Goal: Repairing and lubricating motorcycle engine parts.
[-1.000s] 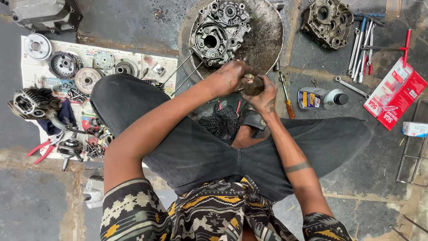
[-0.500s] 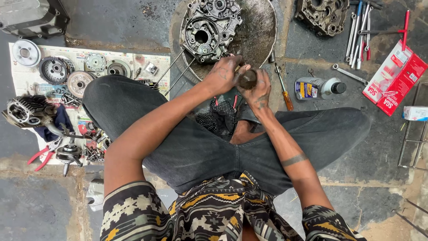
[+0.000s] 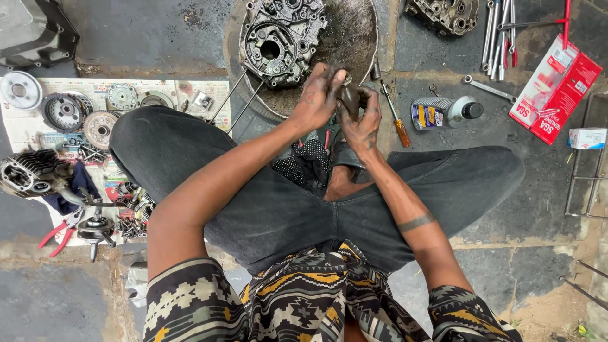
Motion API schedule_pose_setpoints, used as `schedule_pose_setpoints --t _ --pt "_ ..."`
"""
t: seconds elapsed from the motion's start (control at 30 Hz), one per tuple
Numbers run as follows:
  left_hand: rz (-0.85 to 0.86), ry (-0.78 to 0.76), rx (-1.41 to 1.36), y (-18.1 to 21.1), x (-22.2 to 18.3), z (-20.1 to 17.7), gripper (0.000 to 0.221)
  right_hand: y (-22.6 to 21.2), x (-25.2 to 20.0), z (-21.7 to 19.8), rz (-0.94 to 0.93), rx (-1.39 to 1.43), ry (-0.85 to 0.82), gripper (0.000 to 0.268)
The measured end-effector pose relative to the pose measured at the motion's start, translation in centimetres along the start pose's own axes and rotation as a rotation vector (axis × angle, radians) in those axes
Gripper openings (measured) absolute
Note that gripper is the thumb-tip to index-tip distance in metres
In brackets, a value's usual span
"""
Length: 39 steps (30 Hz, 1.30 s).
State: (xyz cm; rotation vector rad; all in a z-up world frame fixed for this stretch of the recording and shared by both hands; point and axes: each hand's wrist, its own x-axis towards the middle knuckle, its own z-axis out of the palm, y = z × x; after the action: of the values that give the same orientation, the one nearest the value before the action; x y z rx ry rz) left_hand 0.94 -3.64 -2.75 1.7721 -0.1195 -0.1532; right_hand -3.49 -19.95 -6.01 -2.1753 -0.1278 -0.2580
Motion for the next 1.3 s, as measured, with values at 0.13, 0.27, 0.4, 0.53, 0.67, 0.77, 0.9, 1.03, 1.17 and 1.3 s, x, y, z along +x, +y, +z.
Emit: schedule_pose_setpoints --t 0.13,0.27,0.4,0.53,0.67,0.77,0.9,1.03,1.17,1.3 --pt "0.154 -0.027 0.090 0.2 -1.2 2.2 0.048 1.2 0.5 -2.0 0.042 0.017 -0.007 0.040" --pt "0.199 0.039 0.476 1.1 -2.2 2.3 0.044 -0.1 5.8 -11.0 0.057 -0.536 -0.541 0.071" --pt "0.246 -0.087 0.612 0.2 -3.3 4.0 0.033 10.8 9.3 -18.7 0.669 -1.195 -0.430 0.079" --pt "0.373 0.000 0.499 0.3 -3.9 5.2 0.029 22.6 6.8 -20.7 0.860 -1.284 -0.688 0.072" --pt "0.317 -0.123 0.487 0.0 -3.8 5.9 0.034 22.3 5.0 -21.2 0.617 -1.131 -0.231 0.053" --pt "0.198 -0.192 0.520 2.1 -2.9 5.7 0.055 18.9 5.6 -21.3 0.463 -1.110 -0.214 0.045" --pt "0.073 -0.369 0.640 3.6 -2.1 6.1 0.104 8.6 7.5 -21.9 0.103 -1.056 -0.385 0.043" --pt "0.322 -0.265 0.606 2.7 -1.8 6.4 0.125 -4.4 8.2 -21.4 -0.130 -1.044 -0.492 0.043" --pt "0.202 -0.487 0.708 3.6 -2.5 5.2 0.130 -10.6 8.0 -18.7 -0.318 -0.915 -0.659 0.041" --pt "0.049 -0.436 0.599 -0.1 -3.8 4.9 0.115 -9.3 6.5 -14.7 -0.364 -0.654 -0.746 0.044"
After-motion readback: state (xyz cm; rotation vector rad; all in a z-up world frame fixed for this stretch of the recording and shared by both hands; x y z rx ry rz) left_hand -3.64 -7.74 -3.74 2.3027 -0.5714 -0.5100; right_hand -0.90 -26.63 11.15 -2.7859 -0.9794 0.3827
